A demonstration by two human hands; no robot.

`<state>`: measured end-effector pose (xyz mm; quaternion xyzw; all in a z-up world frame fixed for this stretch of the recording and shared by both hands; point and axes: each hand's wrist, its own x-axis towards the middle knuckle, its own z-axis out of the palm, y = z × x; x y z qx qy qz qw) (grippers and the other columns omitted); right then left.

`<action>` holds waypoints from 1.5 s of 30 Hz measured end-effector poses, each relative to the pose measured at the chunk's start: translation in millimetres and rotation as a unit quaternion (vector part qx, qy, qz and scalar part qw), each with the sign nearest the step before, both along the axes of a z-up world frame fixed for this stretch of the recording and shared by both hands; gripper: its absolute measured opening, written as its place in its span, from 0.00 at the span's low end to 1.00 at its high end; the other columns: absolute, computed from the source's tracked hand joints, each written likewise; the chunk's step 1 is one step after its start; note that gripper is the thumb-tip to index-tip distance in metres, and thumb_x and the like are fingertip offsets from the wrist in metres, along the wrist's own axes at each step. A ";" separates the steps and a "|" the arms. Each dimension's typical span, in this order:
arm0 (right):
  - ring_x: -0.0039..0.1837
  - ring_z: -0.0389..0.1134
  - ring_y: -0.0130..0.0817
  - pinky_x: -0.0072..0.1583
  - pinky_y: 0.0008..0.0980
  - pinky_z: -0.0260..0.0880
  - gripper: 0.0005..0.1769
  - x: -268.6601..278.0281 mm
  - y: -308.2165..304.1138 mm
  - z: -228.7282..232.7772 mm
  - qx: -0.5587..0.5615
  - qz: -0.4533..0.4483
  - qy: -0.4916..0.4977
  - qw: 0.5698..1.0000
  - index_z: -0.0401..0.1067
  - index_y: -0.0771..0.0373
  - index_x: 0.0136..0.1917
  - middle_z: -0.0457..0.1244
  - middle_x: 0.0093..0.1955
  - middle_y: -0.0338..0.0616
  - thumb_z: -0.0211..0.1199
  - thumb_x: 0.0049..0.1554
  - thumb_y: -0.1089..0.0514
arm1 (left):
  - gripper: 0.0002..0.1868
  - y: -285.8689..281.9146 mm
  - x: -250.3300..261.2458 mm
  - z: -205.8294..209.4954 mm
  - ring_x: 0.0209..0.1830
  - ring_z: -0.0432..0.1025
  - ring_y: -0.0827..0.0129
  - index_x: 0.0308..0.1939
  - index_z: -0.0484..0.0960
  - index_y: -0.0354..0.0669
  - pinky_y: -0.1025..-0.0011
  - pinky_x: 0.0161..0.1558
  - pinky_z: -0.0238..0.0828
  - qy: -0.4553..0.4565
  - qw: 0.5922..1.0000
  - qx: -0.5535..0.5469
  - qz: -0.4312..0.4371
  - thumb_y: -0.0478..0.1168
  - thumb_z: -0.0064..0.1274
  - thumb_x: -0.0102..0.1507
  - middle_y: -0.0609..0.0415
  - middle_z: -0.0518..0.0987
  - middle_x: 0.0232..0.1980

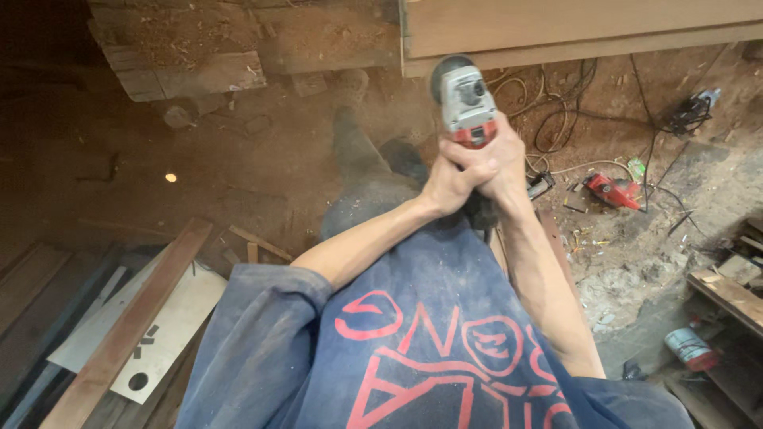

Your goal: The person uses an angle grinder to sand the surface of a long wooden plank. They hold the plank with one hand and move the tool along its length, occasionally lifting and repositioning the plank to access different areas.

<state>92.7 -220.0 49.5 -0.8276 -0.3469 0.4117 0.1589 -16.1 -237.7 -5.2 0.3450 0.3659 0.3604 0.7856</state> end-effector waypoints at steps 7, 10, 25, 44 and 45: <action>0.51 0.73 0.35 0.55 0.34 0.74 0.41 54.5 -20.4 -1.4 0.063 -0.096 0.086 0.990 0.71 0.64 0.61 0.71 0.51 0.45 0.79 0.42 0.40 | 0.43 -2.2 55.7 -4.9 0.62 0.75 0.57 0.63 0.75 0.35 0.61 0.62 0.72 0.085 0.988 0.028 -0.127 0.65 0.59 0.56 0.42 0.79 0.59; 0.50 0.73 0.35 0.55 0.34 0.75 0.40 62.1 -26.2 -1.0 0.098 -0.131 0.136 0.977 0.71 0.64 0.61 0.71 0.51 0.44 0.79 0.42 0.40 | 0.46 -4.4 66.1 -6.4 0.62 0.75 0.56 0.64 0.75 0.36 0.62 0.62 0.72 0.152 0.973 0.023 -0.174 0.67 0.59 0.54 0.40 0.79 0.59; 0.51 0.75 0.42 0.55 0.36 0.74 0.46 -47.2 21.3 -2.8 -0.010 0.071 0.034 0.997 0.69 0.64 0.63 0.71 0.50 0.51 0.80 0.39 0.40 | 0.35 4.8 -42.9 7.5 0.60 0.70 0.63 0.65 0.66 0.37 0.64 0.64 0.68 0.026 0.994 -0.024 0.103 0.47 0.62 0.58 0.50 0.74 0.58; 0.46 0.68 0.22 0.50 0.27 0.72 0.27 173.8 -39.2 5.9 0.067 -0.116 0.053 0.990 0.74 0.64 0.56 0.70 0.48 0.36 0.80 0.47 0.53 | 0.44 -21.9 179.5 -1.2 0.58 0.77 0.53 0.59 0.78 0.35 0.61 0.58 0.74 0.152 0.978 0.036 -0.136 0.68 0.57 0.54 0.40 0.81 0.55; 0.46 0.68 0.22 0.50 0.27 0.72 0.25 182.0 -41.0 5.6 0.084 -0.132 0.078 0.985 0.74 0.65 0.55 0.70 0.48 0.36 0.80 0.48 0.55 | 0.45 -22.8 189.2 -2.7 0.58 0.78 0.53 0.58 0.80 0.36 0.60 0.58 0.74 0.162 0.974 0.033 -0.155 0.70 0.56 0.53 0.39 0.82 0.55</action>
